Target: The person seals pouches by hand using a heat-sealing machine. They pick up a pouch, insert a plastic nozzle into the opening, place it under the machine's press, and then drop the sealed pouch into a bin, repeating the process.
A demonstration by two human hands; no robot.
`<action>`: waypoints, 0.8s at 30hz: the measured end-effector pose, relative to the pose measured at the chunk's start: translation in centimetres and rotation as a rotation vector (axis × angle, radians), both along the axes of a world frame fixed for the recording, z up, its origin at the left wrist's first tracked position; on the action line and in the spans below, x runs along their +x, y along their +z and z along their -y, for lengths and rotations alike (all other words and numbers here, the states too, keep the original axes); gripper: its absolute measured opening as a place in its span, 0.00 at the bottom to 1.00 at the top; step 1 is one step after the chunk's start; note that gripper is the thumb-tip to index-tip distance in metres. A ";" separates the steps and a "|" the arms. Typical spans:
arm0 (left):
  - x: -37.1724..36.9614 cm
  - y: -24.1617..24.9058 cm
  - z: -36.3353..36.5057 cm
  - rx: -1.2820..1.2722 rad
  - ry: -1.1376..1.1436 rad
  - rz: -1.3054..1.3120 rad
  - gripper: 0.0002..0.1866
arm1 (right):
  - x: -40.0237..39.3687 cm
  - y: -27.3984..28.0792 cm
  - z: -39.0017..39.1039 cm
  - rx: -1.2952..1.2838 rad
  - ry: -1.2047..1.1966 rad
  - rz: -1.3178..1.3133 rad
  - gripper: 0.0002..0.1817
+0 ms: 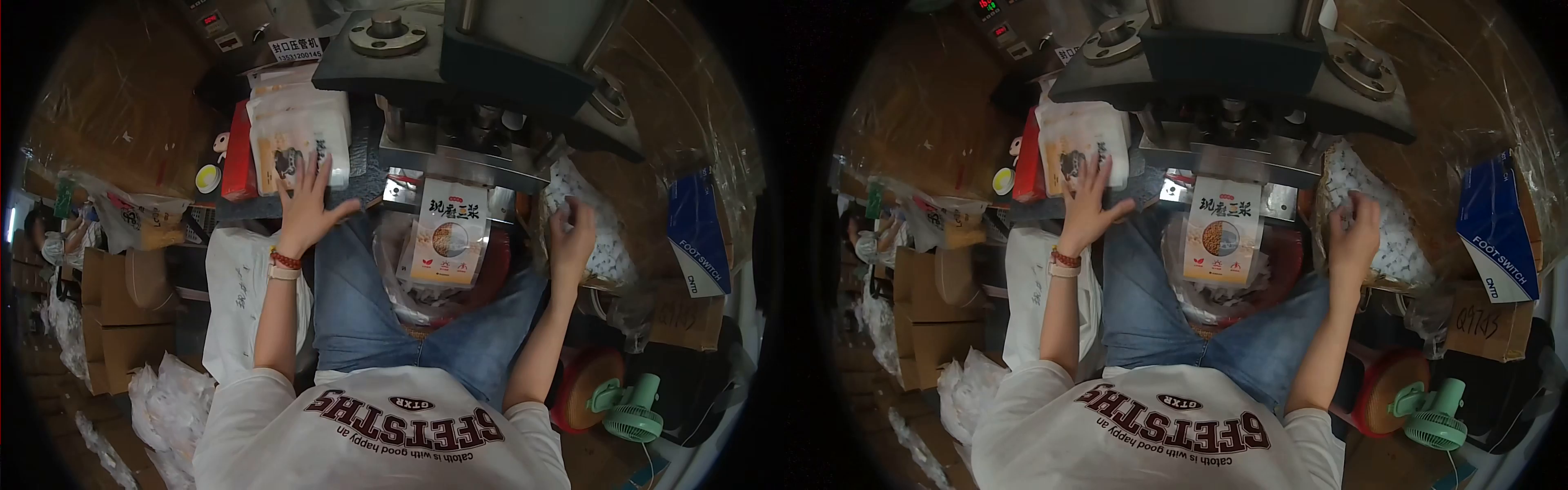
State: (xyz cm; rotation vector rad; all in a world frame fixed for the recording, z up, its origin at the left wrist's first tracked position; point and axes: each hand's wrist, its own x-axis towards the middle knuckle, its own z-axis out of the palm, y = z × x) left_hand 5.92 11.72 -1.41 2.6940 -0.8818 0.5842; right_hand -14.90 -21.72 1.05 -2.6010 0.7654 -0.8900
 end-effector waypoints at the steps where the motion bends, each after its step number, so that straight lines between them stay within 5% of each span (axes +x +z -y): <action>1: -0.4 -0.1 -1.0 0.126 -0.115 -0.124 0.44 | -0.1 0.5 -0.8 0.178 -0.020 0.201 0.14; 2: -1.4 -0.2 -1.9 0.060 -0.211 -0.106 0.34 | 0.0 1.0 -1.6 0.358 -0.042 0.403 0.15; 3: -1.8 -0.3 -2.5 0.068 -0.214 -0.111 0.34 | -0.1 1.6 -2.9 0.365 -0.047 0.399 0.15; 5: -2.9 -0.9 -3.9 -0.094 -0.280 -0.264 0.26 | -0.6 2.9 -6.1 1.018 0.434 0.703 0.17; 8: -5.1 0.8 -1.8 -0.445 -0.249 -0.360 0.24 | -0.2 4.1 -10.7 1.270 0.807 0.657 0.19; 10: -6.4 2.1 -0.4 -0.594 -0.265 -0.469 0.23 | 0.5 4.0 -12.8 1.357 0.849 0.548 0.18; 13: -8.3 4.0 1.1 -0.548 -0.483 -0.233 0.24 | 2.5 3.0 -13.5 0.780 0.870 0.287 0.20; 14: -8.7 4.8 1.2 -0.549 -0.484 -0.233 0.24 | 2.4 2.9 -13.4 0.779 0.869 0.286 0.20; 16: -9.4 6.2 1.2 -0.351 -0.537 -0.131 0.23 | 2.2 3.0 -12.9 0.122 0.889 0.233 0.24; 23: -10.6 3.1 4.2 -0.601 -0.657 -0.451 0.17 | 0.4 5.9 -11.0 -0.072 0.881 0.063 0.22; 24: -10.7 1.9 5.2 -0.696 -0.537 -0.835 0.11 | 0.4 5.9 -10.5 -0.052 0.786 0.122 0.24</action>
